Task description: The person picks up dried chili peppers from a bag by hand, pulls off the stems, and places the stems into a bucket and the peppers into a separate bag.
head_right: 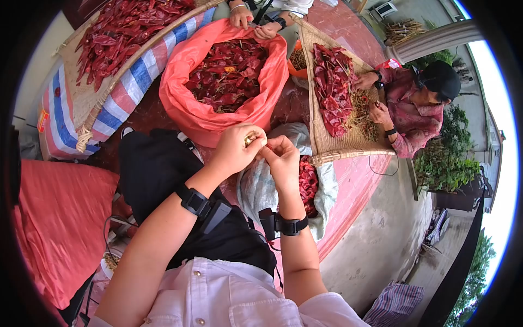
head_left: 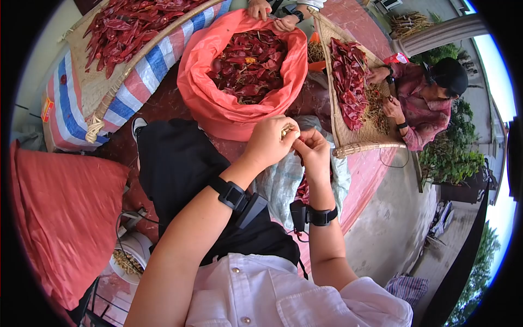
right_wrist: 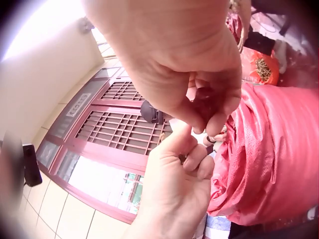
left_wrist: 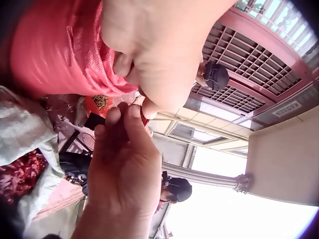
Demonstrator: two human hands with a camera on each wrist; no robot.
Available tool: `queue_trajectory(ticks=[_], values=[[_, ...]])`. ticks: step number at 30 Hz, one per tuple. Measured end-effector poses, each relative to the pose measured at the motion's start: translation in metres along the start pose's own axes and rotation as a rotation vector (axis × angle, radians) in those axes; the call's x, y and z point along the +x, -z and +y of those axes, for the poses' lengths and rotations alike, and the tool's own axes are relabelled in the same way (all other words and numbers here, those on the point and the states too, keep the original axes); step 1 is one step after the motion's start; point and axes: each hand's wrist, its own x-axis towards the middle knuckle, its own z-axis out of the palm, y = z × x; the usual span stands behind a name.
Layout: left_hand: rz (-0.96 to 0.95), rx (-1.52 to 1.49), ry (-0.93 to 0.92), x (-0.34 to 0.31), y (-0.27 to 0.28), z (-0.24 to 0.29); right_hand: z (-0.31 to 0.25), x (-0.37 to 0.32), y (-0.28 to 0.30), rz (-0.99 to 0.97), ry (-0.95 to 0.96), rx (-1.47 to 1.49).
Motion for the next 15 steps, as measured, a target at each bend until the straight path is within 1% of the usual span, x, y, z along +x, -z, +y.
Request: queue_trajectory(ticks=[1, 2, 3, 4, 5, 7, 8, 9, 10, 12, 13, 15], values=[[-0.003, -0.001, 0.000, -0.001, -0.001, -0.002, 0.003, 0.001, -0.001, -0.032, 0.091, 0.094], [-0.075, -0.286, 0.184, -0.002, -0.001, -0.005, 0.005, 0.001, -0.003, -0.064, 0.183, 0.188], [-0.145, -0.571, 0.369, -0.002, -0.002, -0.009, 0.005, 0.001, -0.004, -0.062, 0.182, 0.188], [-0.135, -0.803, 0.409, -0.002, -0.006, -0.011, 0.006, 0.001, -0.006, -0.066, 0.202, 0.241], [-0.135, -0.802, 0.411, -0.001, -0.003, -0.018, 0.007, 0.001, -0.008, -0.071, 0.222, 0.294], [-0.038, -1.052, 0.750, 0.004, 0.014, -0.015, 0.014, 0.002, -0.006, -0.068, 0.217, 0.302], [-0.038, -0.971, 0.748, 0.006, 0.017, -0.011, 0.020, 0.001, -0.005, -0.071, 0.191, 0.315], [-0.037, -0.973, 0.751, 0.006, 0.017, -0.013, 0.028, 0.000, -0.002, -0.073, 0.165, 0.327], [-0.041, -1.048, 0.728, 0.006, 0.017, -0.014, 0.035, -0.002, 0.001, -0.072, 0.161, 0.327], [-0.068, -1.172, 0.645, 0.006, 0.017, -0.022, 0.053, -0.011, 0.015, -0.024, -0.037, 0.227], [-0.068, -1.174, 0.649, 0.007, 0.017, -0.021, 0.075, -0.013, 0.030, 0.011, -0.078, 0.197], [-0.017, -0.962, 0.673, 0.010, 0.020, -0.015, 0.111, -0.021, 0.062, 0.183, -0.190, 0.131]])
